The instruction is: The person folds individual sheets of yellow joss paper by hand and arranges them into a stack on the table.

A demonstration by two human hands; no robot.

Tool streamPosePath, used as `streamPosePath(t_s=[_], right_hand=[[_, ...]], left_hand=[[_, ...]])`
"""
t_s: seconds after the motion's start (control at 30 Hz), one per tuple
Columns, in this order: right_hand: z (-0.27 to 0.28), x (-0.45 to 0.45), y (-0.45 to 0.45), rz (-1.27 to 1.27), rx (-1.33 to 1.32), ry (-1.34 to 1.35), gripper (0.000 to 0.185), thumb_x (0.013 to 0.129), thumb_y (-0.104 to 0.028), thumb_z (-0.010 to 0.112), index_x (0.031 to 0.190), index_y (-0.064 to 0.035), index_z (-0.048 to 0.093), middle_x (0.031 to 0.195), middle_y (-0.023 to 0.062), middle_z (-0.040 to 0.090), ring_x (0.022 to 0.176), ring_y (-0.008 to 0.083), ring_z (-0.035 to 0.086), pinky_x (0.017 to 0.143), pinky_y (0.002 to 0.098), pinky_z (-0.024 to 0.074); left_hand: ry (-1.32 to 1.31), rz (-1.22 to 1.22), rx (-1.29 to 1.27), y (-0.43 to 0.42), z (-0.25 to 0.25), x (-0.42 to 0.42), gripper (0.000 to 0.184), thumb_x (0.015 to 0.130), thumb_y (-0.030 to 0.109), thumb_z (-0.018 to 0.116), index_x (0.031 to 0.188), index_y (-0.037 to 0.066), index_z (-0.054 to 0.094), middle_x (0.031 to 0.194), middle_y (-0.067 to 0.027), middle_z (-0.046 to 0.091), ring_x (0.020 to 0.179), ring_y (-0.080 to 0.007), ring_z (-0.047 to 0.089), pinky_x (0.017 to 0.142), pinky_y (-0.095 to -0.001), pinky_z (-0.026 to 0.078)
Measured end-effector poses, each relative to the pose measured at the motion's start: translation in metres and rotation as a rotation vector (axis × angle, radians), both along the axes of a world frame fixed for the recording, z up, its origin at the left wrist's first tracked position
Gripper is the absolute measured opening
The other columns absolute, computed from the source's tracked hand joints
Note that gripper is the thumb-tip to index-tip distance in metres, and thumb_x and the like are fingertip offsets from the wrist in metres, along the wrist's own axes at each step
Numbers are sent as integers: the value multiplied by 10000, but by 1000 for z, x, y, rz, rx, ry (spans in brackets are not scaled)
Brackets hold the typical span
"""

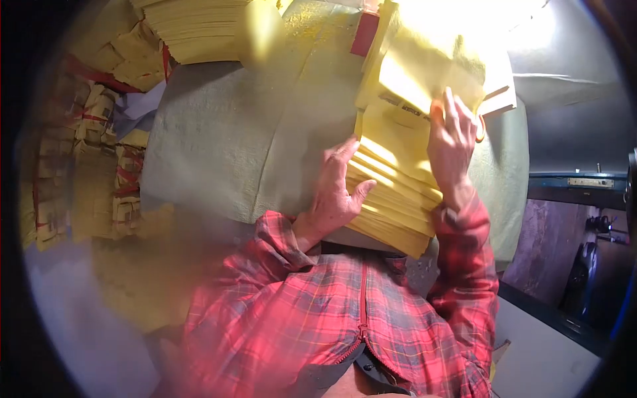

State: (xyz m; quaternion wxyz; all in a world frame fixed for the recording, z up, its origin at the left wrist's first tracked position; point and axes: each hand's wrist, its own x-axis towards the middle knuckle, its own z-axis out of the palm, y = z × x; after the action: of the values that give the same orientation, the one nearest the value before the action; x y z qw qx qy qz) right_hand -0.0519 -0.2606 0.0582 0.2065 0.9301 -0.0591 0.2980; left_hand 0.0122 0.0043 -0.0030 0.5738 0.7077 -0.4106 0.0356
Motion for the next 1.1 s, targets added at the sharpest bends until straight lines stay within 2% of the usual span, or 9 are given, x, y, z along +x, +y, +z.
streamPosePath(t_s=[0.1,0.23,0.3,0.43,0.63,0.73,0.8,0.83,1.1], right_hand=[[-7,-42,30,6,284,131,276,918,-116,773,1163,10,774,1480,211,636,1288,361,625,1085,534,487],[21,-50,45,-60,863,737,470,901,-139,787,1353,-29,723,1569,278,542,1380,438,565,1051,498,522],[30,-18,42,25,624,292,627,886,-130,798,1487,-66,633,1632,287,465,1427,448,520,1094,503,493],[14,36,-3,-105,119,42,744,885,-133,802,1580,-91,539,1680,270,401,1462,437,486,1134,508,457],[1,5,-3,-12,38,-24,389,910,-64,724,1296,-22,743,1569,193,563,1336,386,584,1082,528,492],[-6,-45,29,22,233,105,287,910,-72,732,1186,-14,784,1514,164,615,1295,384,607,1058,520,507],[11,-58,44,-117,912,710,502,897,-128,807,1384,-54,712,1541,243,583,1340,421,601,1087,475,509],[19,-56,48,-126,920,706,502,897,-128,807,1384,-54,712,1541,243,583,1340,421,601,1087,475,509],[21,41,-11,-14,68,-36,545,896,-68,760,1430,-32,656,1624,275,463,1322,436,572,1069,518,496]], left_hand=[[9,3,7,1,1,1,825,907,178,858,1587,-11,430,1543,-235,545,1368,-415,536,1179,-479,438],[-8,-7,19,0,4,3,819,907,177,858,1582,-13,434,1555,-235,541,1371,-417,537,1183,-479,435],[-17,6,14,-1,4,1,818,907,178,858,1580,-15,435,1558,-235,540,1371,-417,537,1185,-479,434],[-14,4,32,0,1,1,820,908,186,859,1579,-20,435,1564,-241,535,1369,-417,539,1182,-480,437],[47,-26,32,1,-3,-1,826,888,173,865,1558,-41,432,1547,-270,531,1371,-448,531,1187,-509,431],[64,-30,20,1,1,2,828,890,177,864,1560,-41,429,1538,-268,531,1367,-445,533,1184,-507,432],[23,-17,21,1,5,3,829,916,213,858,1580,-28,425,1521,-236,548,1360,-407,544,1170,-470,448],[23,-29,26,2,5,2,829,916,213,858,1580,-28,425,1521,-236,548,1360,-407,544,1170,-470,448],[-24,1,38,0,4,1,837,916,222,858,1589,-22,423,1533,-230,540,1353,-402,544,1174,-473,444]])
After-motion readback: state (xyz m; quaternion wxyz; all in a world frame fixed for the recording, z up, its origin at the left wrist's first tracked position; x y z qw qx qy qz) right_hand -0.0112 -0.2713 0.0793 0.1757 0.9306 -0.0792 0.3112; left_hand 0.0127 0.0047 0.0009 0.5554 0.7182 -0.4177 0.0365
